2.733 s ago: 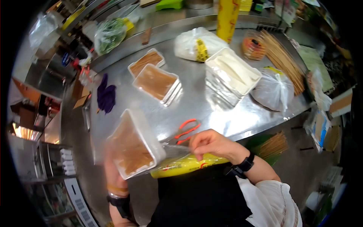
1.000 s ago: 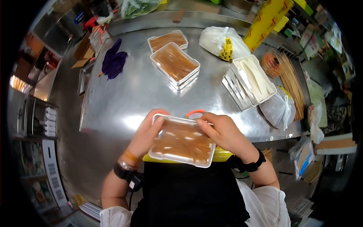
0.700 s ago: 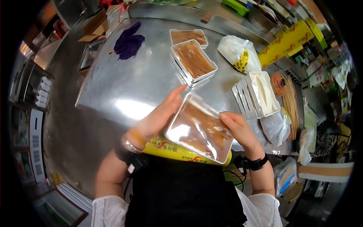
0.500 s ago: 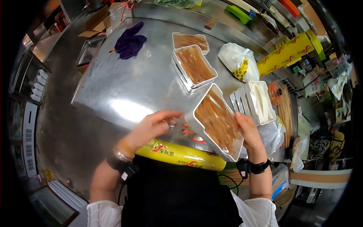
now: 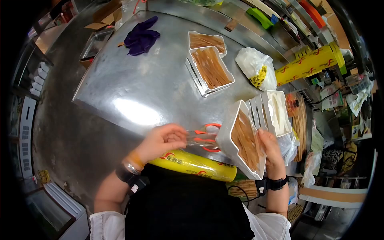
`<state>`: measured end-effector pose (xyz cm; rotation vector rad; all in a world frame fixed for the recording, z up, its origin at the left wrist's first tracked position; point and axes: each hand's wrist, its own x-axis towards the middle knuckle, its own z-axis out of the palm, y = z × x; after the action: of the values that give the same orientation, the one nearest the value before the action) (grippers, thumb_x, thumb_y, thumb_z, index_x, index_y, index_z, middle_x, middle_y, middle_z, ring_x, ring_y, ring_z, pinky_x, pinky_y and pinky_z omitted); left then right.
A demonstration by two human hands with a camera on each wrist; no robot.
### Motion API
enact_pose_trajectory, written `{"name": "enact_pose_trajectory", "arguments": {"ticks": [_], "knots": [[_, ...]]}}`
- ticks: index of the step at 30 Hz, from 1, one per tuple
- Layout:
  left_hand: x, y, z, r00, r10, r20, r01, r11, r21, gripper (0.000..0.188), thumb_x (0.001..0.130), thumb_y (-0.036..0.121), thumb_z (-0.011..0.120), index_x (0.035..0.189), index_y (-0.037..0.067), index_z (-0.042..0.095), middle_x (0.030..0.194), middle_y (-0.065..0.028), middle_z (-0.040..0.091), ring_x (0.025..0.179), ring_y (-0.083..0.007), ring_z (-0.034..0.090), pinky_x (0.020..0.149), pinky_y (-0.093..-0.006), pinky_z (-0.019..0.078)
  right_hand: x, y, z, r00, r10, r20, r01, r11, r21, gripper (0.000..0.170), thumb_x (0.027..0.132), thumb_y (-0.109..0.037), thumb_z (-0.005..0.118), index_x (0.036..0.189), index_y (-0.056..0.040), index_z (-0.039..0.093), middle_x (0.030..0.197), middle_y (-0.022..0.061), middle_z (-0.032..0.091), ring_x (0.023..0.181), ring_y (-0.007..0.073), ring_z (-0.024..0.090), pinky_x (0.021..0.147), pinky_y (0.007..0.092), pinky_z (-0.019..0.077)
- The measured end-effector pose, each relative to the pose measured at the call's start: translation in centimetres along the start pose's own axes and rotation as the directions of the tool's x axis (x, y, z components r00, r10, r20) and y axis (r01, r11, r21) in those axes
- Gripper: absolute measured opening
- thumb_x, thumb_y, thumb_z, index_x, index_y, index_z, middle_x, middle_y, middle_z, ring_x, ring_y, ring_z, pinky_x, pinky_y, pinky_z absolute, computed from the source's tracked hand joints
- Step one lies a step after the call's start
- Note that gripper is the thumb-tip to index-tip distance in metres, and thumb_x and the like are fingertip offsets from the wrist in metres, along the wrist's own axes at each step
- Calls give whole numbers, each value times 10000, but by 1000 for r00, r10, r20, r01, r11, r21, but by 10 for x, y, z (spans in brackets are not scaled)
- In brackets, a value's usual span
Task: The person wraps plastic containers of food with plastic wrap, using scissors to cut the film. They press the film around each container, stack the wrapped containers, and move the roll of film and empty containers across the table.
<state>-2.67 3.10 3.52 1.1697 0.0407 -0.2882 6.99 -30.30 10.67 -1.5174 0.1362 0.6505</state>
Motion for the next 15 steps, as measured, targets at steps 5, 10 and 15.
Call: {"name": "enact_pose_trajectory", "arguments": {"ticks": [5, 10, 15], "knots": [[12, -6, -14, 943, 330, -38, -278, 847, 452, 54, 826, 6, 694, 879, 13, 692, 891, -43, 629, 791, -129, 592, 706, -245, 482, -8, 3, -15, 980, 47, 195, -14, 985, -170, 379, 991, -335, 547, 1067, 14, 672, 883, 25, 680, 749, 60, 582, 660, 220, 467], [27, 23, -18, 916, 365, 165, -399, 801, 446, 63, 808, 16, 708, 870, 18, 706, 895, -49, 614, 820, -128, 574, 712, -254, 462, -19, 0, -4, 922, 118, 368, 19, 937, -348, 412, 990, -318, 548, 1163, 39, 659, 861, 8, 663, 734, 48, 526, 666, 218, 433], [46, 41, 4, 879, 338, 336, -406, 901, 155, 66, 804, 15, 706, 870, 12, 702, 930, -68, 610, 874, -143, 574, 772, -262, 458, -19, -2, 7, 879, 110, 465, 121, 890, -439, 381, 997, -287, 532, 1164, 31, 661, 868, 22, 679, 759, 57, 551, 687, 221, 442]]}}
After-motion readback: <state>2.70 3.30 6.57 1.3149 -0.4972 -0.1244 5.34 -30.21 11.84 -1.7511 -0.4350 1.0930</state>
